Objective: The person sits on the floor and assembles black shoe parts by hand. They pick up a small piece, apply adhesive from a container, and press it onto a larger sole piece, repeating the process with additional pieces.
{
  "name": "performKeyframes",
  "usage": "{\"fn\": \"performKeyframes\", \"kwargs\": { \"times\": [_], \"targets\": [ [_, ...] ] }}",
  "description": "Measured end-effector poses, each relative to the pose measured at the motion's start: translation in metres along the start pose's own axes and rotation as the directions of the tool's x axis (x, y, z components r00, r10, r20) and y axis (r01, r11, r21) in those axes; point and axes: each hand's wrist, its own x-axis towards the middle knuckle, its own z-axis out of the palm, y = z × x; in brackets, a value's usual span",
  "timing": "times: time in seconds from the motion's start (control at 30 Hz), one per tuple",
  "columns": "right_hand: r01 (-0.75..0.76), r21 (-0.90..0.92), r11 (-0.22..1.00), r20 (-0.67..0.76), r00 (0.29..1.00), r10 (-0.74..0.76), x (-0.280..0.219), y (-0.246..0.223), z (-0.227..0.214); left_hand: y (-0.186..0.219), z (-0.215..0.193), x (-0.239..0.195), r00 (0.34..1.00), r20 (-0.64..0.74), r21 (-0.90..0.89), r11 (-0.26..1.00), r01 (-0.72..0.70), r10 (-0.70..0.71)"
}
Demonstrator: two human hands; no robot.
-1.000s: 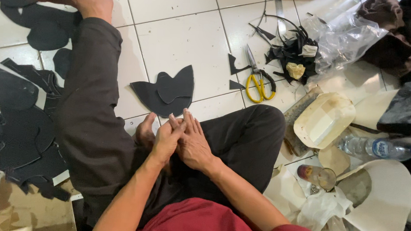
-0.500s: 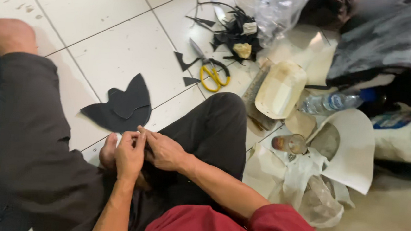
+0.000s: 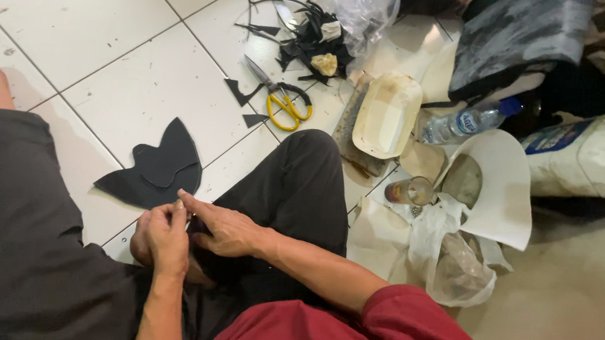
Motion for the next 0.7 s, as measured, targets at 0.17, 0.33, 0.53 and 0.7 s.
{"fn": "performKeyframes", "kwargs": {
  "times": [0.17,0.33,0.53,0.7],
  "targets": [
    [0.071,-0.066,0.995,-0.014,0.997,-0.072,0.002,0.01,0.005,0.043,0.01,-0.017,0.972,0.129,-0.332,0.915,0.228,-0.195],
    [0.051,-0.072,0.996,-0.04,0.998,-0.054,-0.01,0.012,0.006,0.03,0.002,-0.009,0.984,0.105,-0.367,0.914,0.174,-0.145],
    [0.298,-0.165,0.94,-0.598,0.728,-0.335,-0.072,0.019,-0.035,0.034,-0.015,-0.003,0.996,-0.065,-0.178,0.982,0.056,-0.068],
    [-0.37,-0.164,0.915,-0.848,0.527,0.061,-0.145,0.05,-0.084,0.011,-0.01,0.006,1.0,0.002,0.065,0.998,-0.013,0.013]
  ]
}}
